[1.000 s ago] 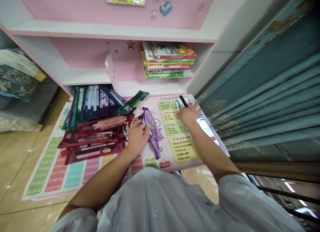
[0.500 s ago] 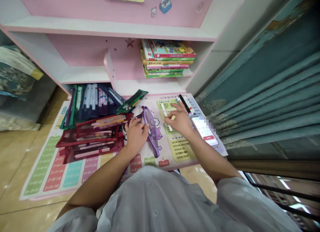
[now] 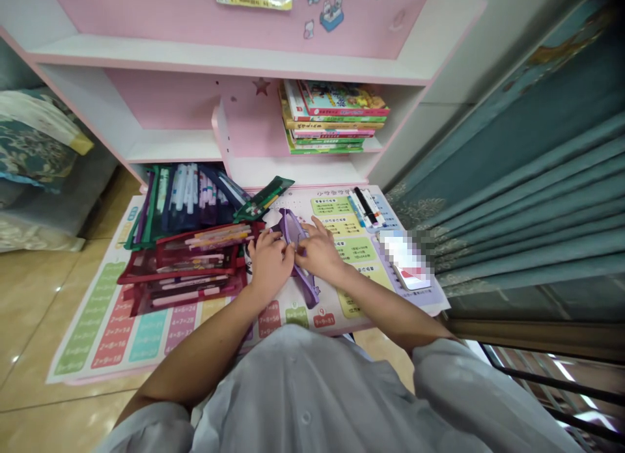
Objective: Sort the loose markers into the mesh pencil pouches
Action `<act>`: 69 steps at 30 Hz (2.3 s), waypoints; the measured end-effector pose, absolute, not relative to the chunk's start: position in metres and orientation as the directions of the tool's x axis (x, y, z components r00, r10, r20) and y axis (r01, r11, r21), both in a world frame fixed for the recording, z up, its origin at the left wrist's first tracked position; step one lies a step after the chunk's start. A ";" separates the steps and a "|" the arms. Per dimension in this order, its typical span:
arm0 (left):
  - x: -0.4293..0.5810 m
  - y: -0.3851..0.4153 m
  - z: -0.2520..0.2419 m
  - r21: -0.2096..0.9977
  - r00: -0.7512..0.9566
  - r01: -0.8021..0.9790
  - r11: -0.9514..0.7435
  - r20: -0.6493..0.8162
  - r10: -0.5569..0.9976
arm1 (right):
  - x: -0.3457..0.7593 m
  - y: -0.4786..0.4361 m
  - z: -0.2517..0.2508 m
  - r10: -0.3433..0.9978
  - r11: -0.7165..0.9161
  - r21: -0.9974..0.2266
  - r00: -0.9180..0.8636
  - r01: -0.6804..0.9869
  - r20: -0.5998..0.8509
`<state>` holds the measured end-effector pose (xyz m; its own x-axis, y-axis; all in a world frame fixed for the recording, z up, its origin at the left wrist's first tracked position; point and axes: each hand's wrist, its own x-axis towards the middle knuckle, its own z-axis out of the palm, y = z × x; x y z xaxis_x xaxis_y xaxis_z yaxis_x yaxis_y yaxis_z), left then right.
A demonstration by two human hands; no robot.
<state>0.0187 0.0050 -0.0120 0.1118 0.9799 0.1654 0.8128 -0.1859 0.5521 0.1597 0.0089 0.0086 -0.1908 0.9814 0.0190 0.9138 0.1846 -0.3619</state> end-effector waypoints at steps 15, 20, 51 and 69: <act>0.019 0.004 -0.010 0.552 0.093 0.817 -0.167 0.159 0.983 | 0.245 0.056 -0.009 0.921 -0.097 -0.375 0.226 0.922 0.317; 0.019 0.005 -0.013 0.544 0.107 0.817 -0.188 0.177 0.978 | 0.290 0.075 -0.032 0.873 -0.407 -0.202 0.445 0.891 0.202; 0.019 0.005 -0.007 0.551 0.108 0.817 -0.173 0.148 0.983 | 0.182 -0.005 0.007 0.918 0.356 -0.561 -0.170 0.747 0.358; 0.020 0.006 -0.010 0.526 0.112 0.831 -0.180 0.158 0.981 | 0.167 0.002 -0.003 0.976 0.209 -0.410 -0.215 0.888 0.031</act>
<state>0.0199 0.0055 -0.0099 0.1117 0.9811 0.1583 0.8313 -0.1795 0.5261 0.1675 0.0017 -0.0032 -0.2150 0.9761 0.0310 0.8880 0.2086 -0.4097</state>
